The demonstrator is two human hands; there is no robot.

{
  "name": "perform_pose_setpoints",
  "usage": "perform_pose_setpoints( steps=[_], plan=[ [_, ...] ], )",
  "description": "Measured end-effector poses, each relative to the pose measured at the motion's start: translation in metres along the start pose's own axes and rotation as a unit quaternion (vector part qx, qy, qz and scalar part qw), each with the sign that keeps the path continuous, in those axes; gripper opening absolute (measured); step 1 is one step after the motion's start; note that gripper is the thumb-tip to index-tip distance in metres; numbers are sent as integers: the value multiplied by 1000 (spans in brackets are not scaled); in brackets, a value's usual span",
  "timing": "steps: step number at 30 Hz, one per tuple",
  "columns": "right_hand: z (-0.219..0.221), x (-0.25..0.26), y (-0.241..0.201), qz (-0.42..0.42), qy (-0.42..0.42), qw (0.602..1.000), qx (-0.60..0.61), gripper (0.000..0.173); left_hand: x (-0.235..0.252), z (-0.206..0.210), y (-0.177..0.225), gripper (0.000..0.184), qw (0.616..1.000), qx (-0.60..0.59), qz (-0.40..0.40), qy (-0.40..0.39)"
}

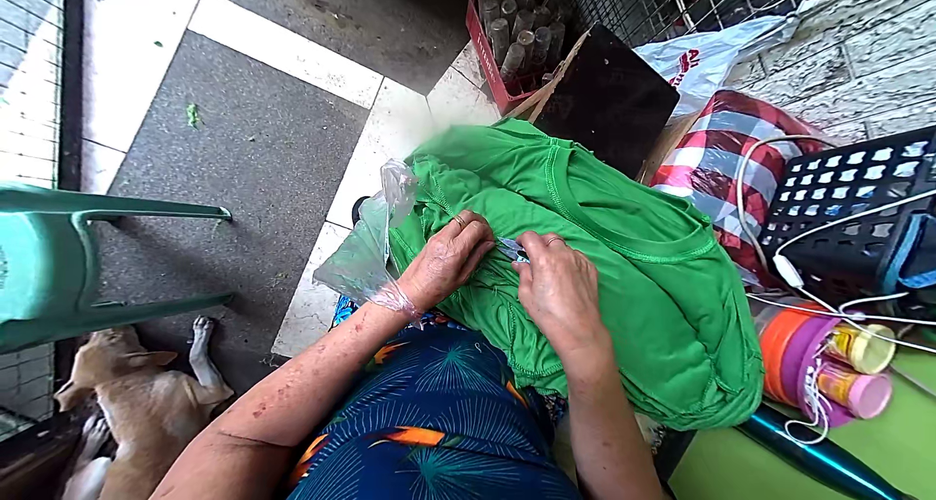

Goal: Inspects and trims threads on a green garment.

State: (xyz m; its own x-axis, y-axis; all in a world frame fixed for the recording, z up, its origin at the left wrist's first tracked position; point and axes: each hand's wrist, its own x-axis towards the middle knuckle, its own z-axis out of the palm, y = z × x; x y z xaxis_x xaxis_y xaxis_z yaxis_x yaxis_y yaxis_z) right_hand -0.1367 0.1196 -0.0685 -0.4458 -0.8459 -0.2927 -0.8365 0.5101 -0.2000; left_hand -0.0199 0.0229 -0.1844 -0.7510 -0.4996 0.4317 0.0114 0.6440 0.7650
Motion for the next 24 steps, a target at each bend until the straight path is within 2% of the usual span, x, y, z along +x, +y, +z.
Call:
perform_pose_setpoints(
  steps=[6, 9, 13, 17, 20, 24],
  plan=[
    [6, -1, 1, -19, 29, 999, -25, 17, -4, 5, 1, 12, 999, 0, -30, 19],
    [5, -2, 16, -11, 47, 996, 71, 15, -3, 4, 0, 13, 997, -31, -66, 27],
    [7, -4, 32, 37, 63, 976, 204, 22, 0, 5, 5, 15, 992, -64, -107, 30],
    [9, -4, 31, 49, 63, 977, 200, 25, 5, 13, 15, 26, 991, -35, -131, 22],
    [11, -5, 32, 37, 72, 978, 191, 24, 4, 21, 13, 14, 989, -48, -130, 54],
    [10, -9, 32, 12, 80, 983, 167, 24, -1, 14, 7, 14, 977, -125, -164, 57]
  ],
)
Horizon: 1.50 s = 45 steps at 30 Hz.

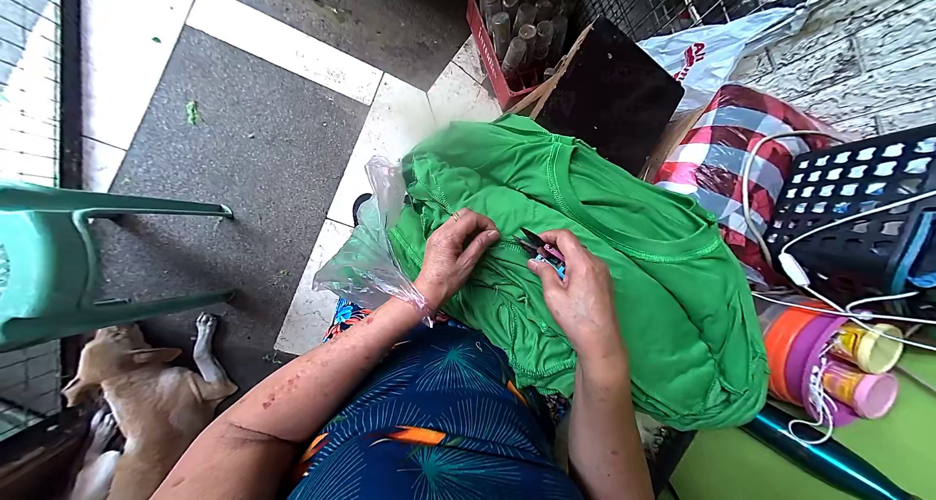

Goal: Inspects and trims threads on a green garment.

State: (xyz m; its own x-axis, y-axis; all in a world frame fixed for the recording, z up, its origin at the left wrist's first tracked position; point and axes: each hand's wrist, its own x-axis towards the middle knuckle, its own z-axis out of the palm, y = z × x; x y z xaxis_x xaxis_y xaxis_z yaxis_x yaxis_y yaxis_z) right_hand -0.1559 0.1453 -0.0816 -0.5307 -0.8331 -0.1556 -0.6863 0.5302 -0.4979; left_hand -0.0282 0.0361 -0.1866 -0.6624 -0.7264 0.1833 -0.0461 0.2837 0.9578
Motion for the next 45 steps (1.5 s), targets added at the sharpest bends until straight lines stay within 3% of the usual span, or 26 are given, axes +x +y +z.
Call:
perform_pose_setpoints(
  steps=[5, 12, 17, 20, 25, 36, 45],
  plan=[
    [1, 0, -11, -8, -13, 997, -70, 22, -2, 2, -5, 16, 1000, -1, 29, -2],
    [5, 3, -29, 60, -47, 989, -127, 21, -4, 3, -7, 14, 999, 16, 49, 3],
    [-2, 3, -13, 50, -17, 998, -37, 17, -9, -1, -8, 15, 999, 10, 53, 3],
    [-7, 2, -1, 76, 20, 997, 5, 24, -12, -5, -6, 27, 997, 32, 66, -8],
    [-11, 2, -2, 75, -33, 996, -27, 24, -10, -6, -7, 9, 987, 77, 135, 29],
    [-34, 23, 0, 83, -198, 976, -49, 20, -13, -10, -8, 8, 988, 75, 135, 20],
    [-33, 37, -2, 70, -227, 970, -58, 17, -13, -8, -10, 8, 988, 79, 130, 17]
  ],
)
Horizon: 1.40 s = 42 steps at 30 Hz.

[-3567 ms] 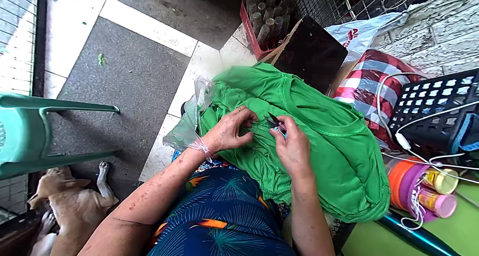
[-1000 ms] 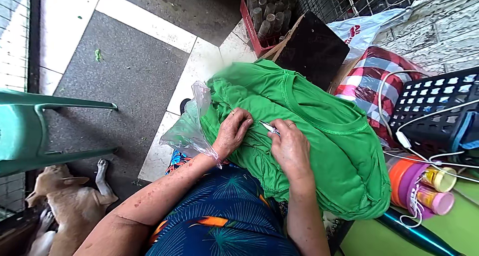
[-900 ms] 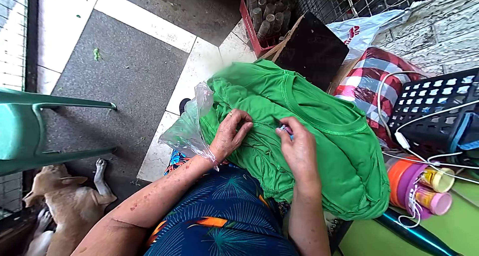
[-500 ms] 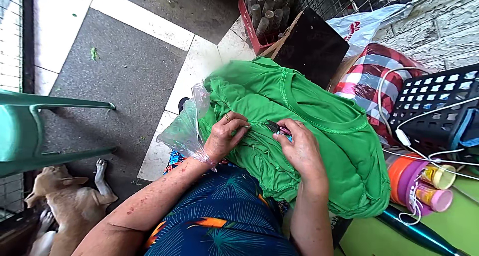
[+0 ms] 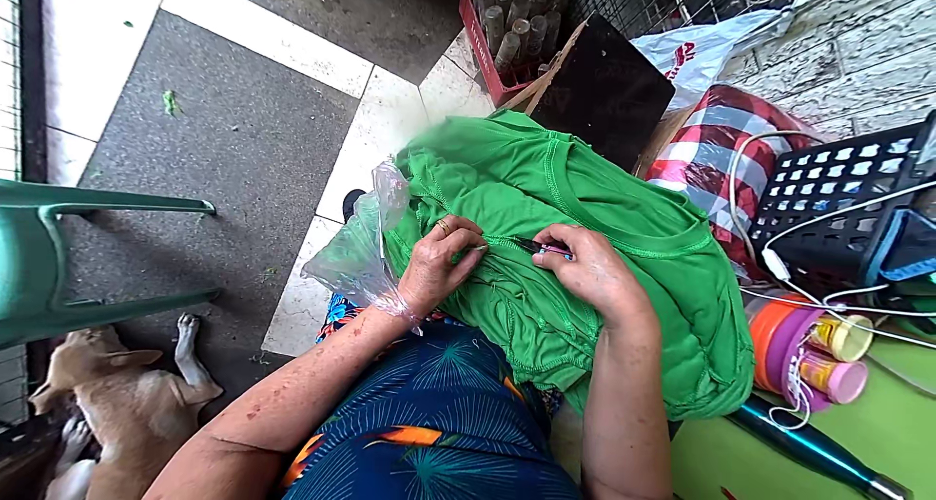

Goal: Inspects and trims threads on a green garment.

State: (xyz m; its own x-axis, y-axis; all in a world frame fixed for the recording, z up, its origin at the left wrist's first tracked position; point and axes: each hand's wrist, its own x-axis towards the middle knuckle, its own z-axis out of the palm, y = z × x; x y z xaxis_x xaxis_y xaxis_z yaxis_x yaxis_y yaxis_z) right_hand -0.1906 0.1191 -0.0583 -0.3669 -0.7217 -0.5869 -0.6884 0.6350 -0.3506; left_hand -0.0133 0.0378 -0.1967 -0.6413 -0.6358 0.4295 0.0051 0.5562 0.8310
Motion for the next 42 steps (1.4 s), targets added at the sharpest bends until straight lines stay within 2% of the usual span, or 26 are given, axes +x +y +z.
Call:
perform_pose_setpoints(
  steps=[19, 21, 24, 27, 32, 42],
  plan=[
    [6, 2, 14, -46, 23, 997, 50, 13, -1, -1, 3, 9, 999, -22, -30, 3],
    [10, 2, 15, -50, 53, 995, 62, 13, -1, -1, 3, 9, 999, -28, -36, 4],
    [19, -5, 9, -45, 141, 986, 80, 19, 1, -2, 2, 10, 997, -51, -65, 1],
    [29, -18, -5, -85, 187, 977, 57, 27, 3, -5, 3, 11, 994, -61, -86, -9],
    [52, -17, -20, -76, 210, 973, -52, 23, 3, -4, 0, 11, 998, -40, -55, -6],
    [51, -8, -24, -46, 176, 980, -77, 17, 0, 0, 1, 10, 1000, -5, -15, 3]
  ],
)
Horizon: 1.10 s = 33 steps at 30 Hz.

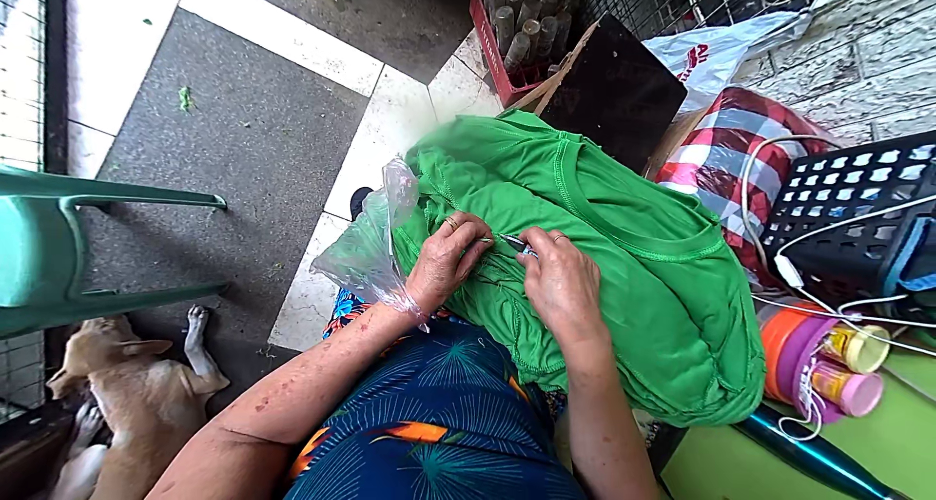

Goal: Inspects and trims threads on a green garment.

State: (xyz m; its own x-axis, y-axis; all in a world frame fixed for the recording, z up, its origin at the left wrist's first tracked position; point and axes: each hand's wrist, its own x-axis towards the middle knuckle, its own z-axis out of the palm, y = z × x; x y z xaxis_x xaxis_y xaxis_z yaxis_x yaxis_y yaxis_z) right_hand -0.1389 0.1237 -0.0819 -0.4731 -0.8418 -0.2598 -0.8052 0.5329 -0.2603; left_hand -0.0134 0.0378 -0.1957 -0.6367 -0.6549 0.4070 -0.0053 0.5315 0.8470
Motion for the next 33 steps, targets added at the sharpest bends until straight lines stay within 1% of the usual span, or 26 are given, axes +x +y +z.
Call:
perform_pose_setpoints(
  steps=[2, 4, 5, 7, 10, 12, 15, 22, 25, 30, 33],
  plan=[
    [0, 1, 3, 7, 0, 1000, 30, 17, 0, -2, 1, 11, 999, -15, -33, -3],
    [1, 1, 9, 10, 16, 996, 87, 19, 1, -4, 1, 12, 995, -50, -87, -3],
    [2, 1, 12, -1, 30, 993, 113, 21, 1, -5, 1, 13, 992, -65, -111, -2],
    [7, 0, 17, -54, 61, 988, 132, 25, 1, -6, 1, 14, 988, -84, -133, 0],
    [10, -2, 11, -92, 74, 991, 64, 25, -2, -3, 2, 14, 989, -87, -120, 19],
    [12, -3, 2, -88, 73, 993, 12, 22, -4, 0, 2, 14, 991, -79, -106, 37],
    [15, 0, -6, -74, 76, 994, -24, 18, -4, 1, 2, 14, 991, -77, -102, 39],
    [19, 3, -4, -85, 76, 993, -16, 19, -2, -2, 6, 16, 984, -76, -163, -1],
    [20, 4, -2, -80, 76, 994, -10, 19, -1, -3, 7, 15, 984, -72, -162, -8],
    [25, 4, -1, -101, 91, 991, -6, 21, -2, -4, 5, 17, 985, -72, -158, -18],
    [25, 5, 0, -86, 89, 992, 18, 17, -2, -7, 5, 18, 978, -93, -182, -31]
  ],
)
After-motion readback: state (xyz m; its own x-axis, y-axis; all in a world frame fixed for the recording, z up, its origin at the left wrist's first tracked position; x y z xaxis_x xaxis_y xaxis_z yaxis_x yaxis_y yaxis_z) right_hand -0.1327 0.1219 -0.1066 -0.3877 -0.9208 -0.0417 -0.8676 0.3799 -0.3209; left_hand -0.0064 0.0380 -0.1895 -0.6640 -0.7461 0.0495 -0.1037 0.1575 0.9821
